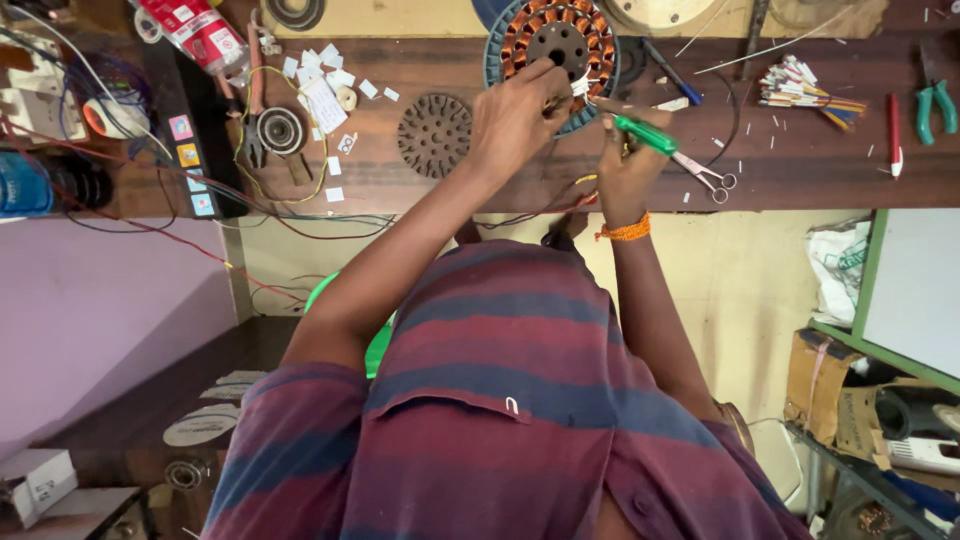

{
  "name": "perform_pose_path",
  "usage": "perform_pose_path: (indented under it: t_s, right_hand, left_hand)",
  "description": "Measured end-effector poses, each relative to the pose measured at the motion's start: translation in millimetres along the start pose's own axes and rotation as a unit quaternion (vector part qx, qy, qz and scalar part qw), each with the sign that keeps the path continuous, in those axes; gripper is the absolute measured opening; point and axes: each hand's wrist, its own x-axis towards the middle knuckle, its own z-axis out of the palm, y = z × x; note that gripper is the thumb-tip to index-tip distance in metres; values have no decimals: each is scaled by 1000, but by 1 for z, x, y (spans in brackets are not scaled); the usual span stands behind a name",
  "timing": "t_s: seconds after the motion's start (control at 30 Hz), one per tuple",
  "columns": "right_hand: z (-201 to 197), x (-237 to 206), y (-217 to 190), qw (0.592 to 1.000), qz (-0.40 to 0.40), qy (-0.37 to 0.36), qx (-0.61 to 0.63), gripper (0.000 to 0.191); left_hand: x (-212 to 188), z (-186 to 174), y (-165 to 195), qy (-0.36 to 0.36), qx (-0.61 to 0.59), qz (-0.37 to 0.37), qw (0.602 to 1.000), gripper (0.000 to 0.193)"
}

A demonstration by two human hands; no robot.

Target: The person cuts small white insulating paper pieces with scissors at a workbench, then inserts the paper pieces into the slots of a fan motor stator, pressing each piece down by hand and working around the stator slot by slot.

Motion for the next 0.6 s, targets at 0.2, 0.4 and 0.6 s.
perform_pose_path:
  t_s: [0.2, 0.4, 0.6]
  right_hand:
    - [-3, 5, -53, 982, -159, -14, -101, 13]
    - [-2, 21, -84, 965, -167, -84, -184, 18]
    - [-20, 55, -93, 982, -108, -122, -92, 30]
  left_hand:
    - [1, -1, 0, -5, 1, -7, 1000, 12]
    - [-3, 1, -4, -7, 14, 6, 1000, 11]
    - [-9, -4, -4, 17, 14, 33, 999, 10]
